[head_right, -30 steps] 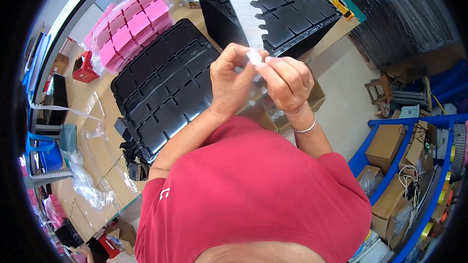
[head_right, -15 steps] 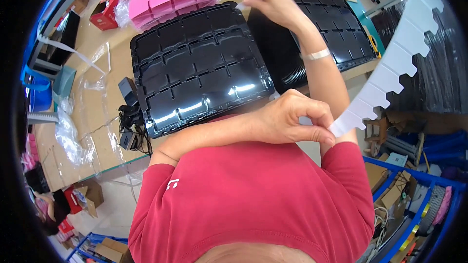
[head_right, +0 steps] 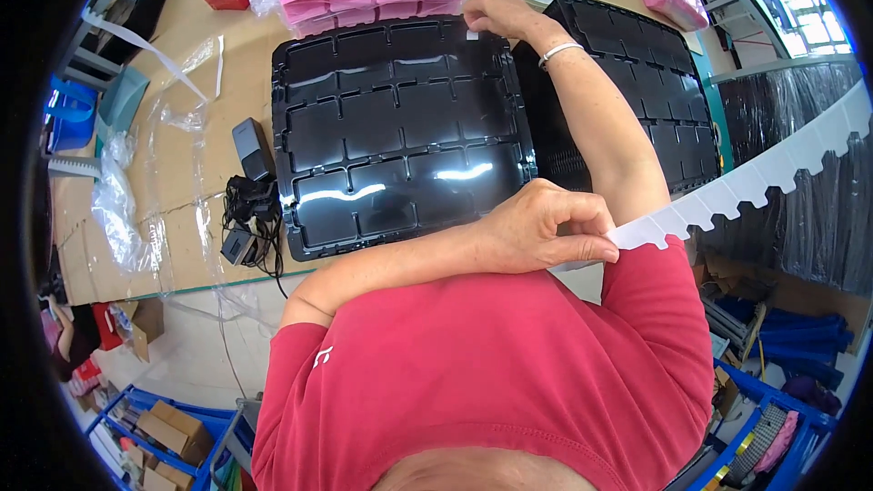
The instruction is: The person peels adhesive tabs from a strip and applies them onto black plastic trays, fits foam padding sheets onto the trays by hand, and presses them down before stacking the trays.
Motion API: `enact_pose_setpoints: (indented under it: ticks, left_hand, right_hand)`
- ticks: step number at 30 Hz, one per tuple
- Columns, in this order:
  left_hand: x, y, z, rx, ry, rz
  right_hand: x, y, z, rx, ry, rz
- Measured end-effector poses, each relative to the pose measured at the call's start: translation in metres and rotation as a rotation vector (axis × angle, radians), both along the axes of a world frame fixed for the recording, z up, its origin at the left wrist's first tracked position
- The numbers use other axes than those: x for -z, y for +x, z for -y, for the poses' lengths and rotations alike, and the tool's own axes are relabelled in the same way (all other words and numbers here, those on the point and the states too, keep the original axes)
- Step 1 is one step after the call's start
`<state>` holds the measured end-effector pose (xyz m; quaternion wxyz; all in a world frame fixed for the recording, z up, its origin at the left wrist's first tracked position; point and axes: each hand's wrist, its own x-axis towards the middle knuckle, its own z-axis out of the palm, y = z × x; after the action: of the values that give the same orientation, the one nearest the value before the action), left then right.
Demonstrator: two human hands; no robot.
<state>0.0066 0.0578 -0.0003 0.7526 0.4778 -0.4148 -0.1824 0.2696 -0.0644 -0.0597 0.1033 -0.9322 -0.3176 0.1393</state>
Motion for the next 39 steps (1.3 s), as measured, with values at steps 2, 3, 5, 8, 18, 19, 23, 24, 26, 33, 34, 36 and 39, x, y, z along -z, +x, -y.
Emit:
enact_pose_setpoints:
  ticks: [2, 3, 5, 8, 18, 19, 23, 24, 26, 33, 34, 36, 39]
  left_hand:
    - [0.003, 0.002, 0.002, 0.003, -0.002, -0.015]
    - [0.004, 0.003, 0.003, 0.007, -0.008, -0.026]
    - [0.003, 0.004, 0.003, 0.021, 0.009, -0.043]
    - [0.009, 0.004, 0.005, 0.018, 0.017, -0.060]
    - [0.000, 0.014, 0.000, 0.027, 0.079, -0.080]
    - [0.005, 0.015, 0.001, 0.050, 0.077, -0.104]
    - [0.022, 0.017, 0.007, 0.051, 0.044, -0.140]
    - [0.025, 0.016, 0.006, 0.057, 0.052, -0.152]
    - [0.019, 0.016, 0.003, 0.087, 0.056, -0.158]
    - [0.022, 0.015, 0.008, 0.089, 0.024, -0.177]
    - [0.022, 0.016, 0.009, 0.073, -0.001, -0.165]
    - [0.026, 0.021, 0.011, 0.102, 0.023, -0.158]
    - [0.021, 0.023, 0.006, 0.140, 0.087, -0.154]
  right_hand:
    - [0.007, -0.003, -0.004, -0.004, 0.003, 0.122]
    - [0.009, -0.004, -0.005, -0.002, 0.003, 0.120]
    - [0.013, -0.008, -0.005, 0.006, 0.012, 0.202]
    - [0.021, -0.014, -0.003, -0.011, 0.053, 0.287]
    - [0.028, -0.001, 0.014, -0.045, 0.541, 0.196]
    - [0.035, -0.001, 0.019, 0.081, 0.561, 0.070]
    - [0.052, 0.000, 0.021, 0.111, 0.474, 0.005]
    - [0.049, -0.006, 0.018, 0.140, 0.416, 0.017]
    - [0.046, -0.011, 0.018, 0.141, 0.466, 0.018]
    - [0.050, -0.004, 0.016, 0.162, 0.486, 0.088]
    - [0.050, -0.005, 0.013, 0.182, 0.478, 0.139]
    - [0.053, -0.014, 0.008, 0.211, 0.477, 0.214]
    - [0.052, -0.022, 0.001, 0.253, 0.502, 0.361]
